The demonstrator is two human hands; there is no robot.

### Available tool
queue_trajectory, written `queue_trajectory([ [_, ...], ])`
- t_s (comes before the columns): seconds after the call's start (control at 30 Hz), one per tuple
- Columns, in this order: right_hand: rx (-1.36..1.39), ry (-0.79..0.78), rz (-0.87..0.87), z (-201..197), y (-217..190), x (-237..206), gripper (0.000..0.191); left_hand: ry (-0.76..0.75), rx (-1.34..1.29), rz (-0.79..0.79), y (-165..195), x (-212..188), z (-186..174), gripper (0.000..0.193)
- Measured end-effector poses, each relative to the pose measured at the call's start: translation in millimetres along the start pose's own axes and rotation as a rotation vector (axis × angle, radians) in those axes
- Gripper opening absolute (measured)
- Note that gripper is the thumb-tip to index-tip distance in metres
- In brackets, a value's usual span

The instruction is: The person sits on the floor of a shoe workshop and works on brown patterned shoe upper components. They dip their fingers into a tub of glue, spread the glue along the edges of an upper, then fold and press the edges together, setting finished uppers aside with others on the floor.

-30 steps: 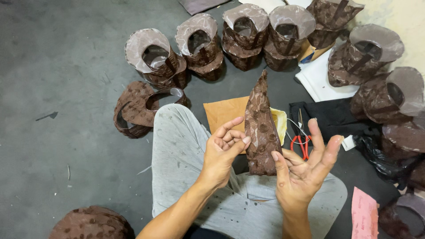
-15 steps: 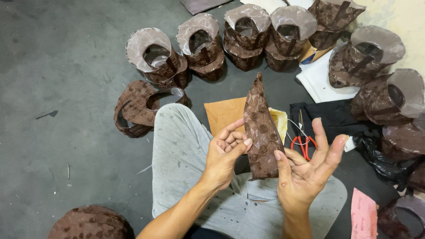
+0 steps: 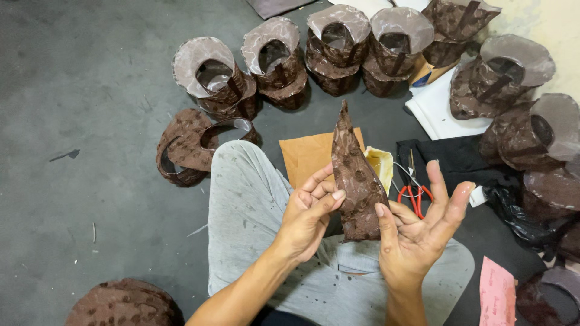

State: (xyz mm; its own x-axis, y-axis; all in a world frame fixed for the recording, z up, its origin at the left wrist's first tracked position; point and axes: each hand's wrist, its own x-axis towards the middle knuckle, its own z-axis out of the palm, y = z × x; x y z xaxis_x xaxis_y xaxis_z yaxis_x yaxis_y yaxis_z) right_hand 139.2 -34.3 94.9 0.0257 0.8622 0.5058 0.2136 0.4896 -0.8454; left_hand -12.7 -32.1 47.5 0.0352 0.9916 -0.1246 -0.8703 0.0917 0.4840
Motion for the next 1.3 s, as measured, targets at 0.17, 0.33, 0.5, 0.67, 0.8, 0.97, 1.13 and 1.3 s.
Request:
queue_trajectory([
  [0.17,0.016,0.004,-0.002,-0.6,-2.3,0.9,0.107,0.040,-0.122,-0.139,-2.6,3.5,-4.2,0.059],
  [0.33,0.013,0.011,0.008,-1.4,-4.6,-0.5,0.106,0.020,-0.118,-0.135,-5.1,4.7,-8.1,0.058],
  [0.5,0.012,0.009,0.012,-2.3,-4.1,-0.2,0.107,0.025,-0.107,-0.133,-6.4,3.5,-9.5,0.059],
  [0.67,0.004,0.011,0.003,-1.2,-2.6,2.0,0.106,-0.003,-0.128,-0.097,-6.2,2.4,-9.3,0.061],
  [0.8,-0.009,0.007,-0.007,-0.6,-1.5,2.8,0.106,0.009,-0.120,-0.105,-5.7,1.5,-7.9,0.061],
  [0.97,0.040,-0.008,0.020,-1.2,-0.3,1.2,0.107,0.011,-0.124,-0.117,-2.5,-0.9,-4.1,0.061],
  [1.13,0.024,-0.008,0.018,-1.2,0.1,0.4,0.107,-0.011,-0.136,-0.109,2.1,-3.3,1.3,0.060],
  [1.3,-0.024,-0.004,-0.021,0.3,-2.0,3.9,0.106,0.009,-0.106,-0.096,3.2,-2.6,3.6,0.062],
])
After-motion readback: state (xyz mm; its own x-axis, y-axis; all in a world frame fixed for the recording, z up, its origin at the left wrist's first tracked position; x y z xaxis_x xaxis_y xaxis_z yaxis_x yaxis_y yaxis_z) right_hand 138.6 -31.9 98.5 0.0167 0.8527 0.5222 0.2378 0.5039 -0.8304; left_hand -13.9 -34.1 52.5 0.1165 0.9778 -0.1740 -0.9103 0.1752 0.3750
